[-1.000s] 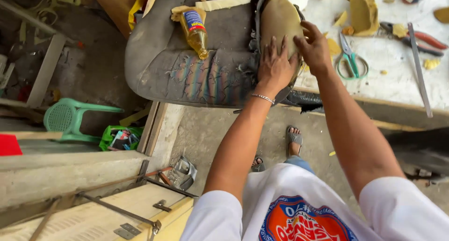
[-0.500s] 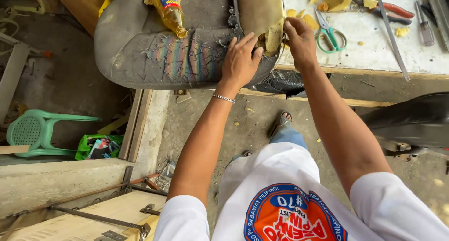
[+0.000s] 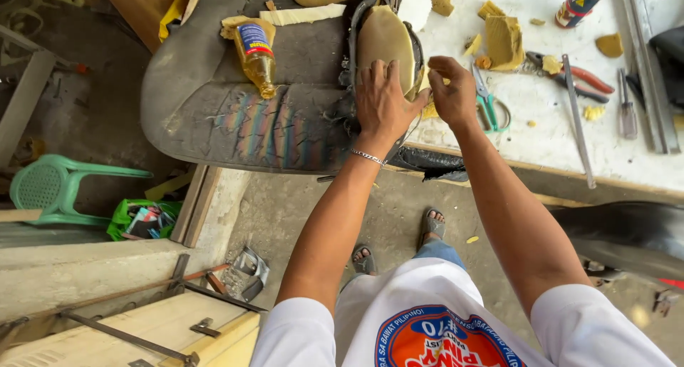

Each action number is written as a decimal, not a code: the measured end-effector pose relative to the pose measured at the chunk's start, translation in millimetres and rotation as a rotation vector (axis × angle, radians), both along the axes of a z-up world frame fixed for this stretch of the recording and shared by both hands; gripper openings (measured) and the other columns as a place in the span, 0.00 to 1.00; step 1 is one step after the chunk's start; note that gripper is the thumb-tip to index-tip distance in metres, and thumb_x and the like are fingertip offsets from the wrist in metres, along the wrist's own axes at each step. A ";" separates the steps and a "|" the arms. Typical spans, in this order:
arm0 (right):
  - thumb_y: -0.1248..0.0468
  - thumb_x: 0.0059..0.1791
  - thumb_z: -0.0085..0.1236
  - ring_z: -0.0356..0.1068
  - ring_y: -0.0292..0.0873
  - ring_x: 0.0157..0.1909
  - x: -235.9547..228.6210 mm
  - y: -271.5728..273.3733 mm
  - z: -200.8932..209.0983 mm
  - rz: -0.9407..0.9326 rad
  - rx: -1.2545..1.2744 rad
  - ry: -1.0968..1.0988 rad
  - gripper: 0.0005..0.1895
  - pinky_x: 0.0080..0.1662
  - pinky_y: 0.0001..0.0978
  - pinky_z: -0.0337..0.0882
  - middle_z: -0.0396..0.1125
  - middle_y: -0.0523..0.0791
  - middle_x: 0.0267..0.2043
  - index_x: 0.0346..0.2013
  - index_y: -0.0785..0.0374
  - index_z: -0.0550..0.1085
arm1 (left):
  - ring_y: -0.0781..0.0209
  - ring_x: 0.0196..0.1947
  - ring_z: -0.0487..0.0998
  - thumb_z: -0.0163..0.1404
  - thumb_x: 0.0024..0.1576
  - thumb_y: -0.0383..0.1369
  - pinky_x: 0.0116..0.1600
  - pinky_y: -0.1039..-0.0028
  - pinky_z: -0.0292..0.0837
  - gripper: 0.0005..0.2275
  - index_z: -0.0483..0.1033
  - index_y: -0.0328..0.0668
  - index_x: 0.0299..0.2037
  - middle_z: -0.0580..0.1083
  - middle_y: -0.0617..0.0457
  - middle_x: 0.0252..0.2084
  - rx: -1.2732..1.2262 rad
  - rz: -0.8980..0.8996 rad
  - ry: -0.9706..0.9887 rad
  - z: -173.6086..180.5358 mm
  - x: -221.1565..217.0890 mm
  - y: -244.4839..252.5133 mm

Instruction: Refurbishing a chair seat by stripping old foam and gluing on new foam layers.

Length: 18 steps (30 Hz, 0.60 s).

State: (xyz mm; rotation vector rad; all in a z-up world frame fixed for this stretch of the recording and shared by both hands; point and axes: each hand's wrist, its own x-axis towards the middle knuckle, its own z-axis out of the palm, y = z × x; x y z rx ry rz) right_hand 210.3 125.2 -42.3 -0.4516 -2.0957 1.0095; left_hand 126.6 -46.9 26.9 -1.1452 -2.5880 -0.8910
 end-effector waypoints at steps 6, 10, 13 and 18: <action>0.50 0.55 0.67 0.69 0.60 0.67 87.5 79.0 -113.4 -0.285 0.560 -0.574 0.21 0.55 0.61 0.78 0.71 0.51 0.63 0.61 0.54 0.80 | 0.33 0.55 0.80 0.63 0.53 0.56 0.47 0.45 0.83 0.32 0.79 0.34 0.57 0.75 0.40 0.52 -0.287 0.270 -0.186 47.4 -26.7 80.1; 0.48 0.59 0.60 0.61 0.68 0.77 139.2 50.7 -76.6 -0.136 0.346 -0.850 0.34 0.65 0.67 0.72 0.59 0.59 0.78 0.76 0.60 0.70 | 0.35 0.44 0.87 0.58 0.60 0.41 0.43 0.51 0.85 0.14 0.86 0.38 0.44 0.80 0.42 0.40 -0.272 0.283 -0.278 -31.1 -85.5 100.5; 0.49 0.61 0.52 0.58 0.65 0.80 148.4 50.0 -48.6 -0.054 0.361 -0.964 0.35 0.70 0.60 0.67 0.52 0.57 0.84 0.82 0.58 0.66 | 0.33 0.41 0.89 0.59 0.60 0.36 0.40 0.50 0.88 0.10 0.89 0.38 0.40 0.84 0.40 0.37 -0.230 0.213 -0.349 -10.6 -88.0 74.3; 0.47 0.58 0.60 0.52 0.65 0.81 130.6 66.2 -70.3 -0.046 0.388 -0.934 0.31 0.69 0.60 0.65 0.54 0.57 0.81 0.71 0.59 0.74 | 0.22 0.60 0.82 0.65 0.59 0.50 0.62 0.38 0.84 0.30 0.82 0.24 0.57 0.76 0.24 0.64 -0.353 0.188 -0.432 75.2 -47.2 81.8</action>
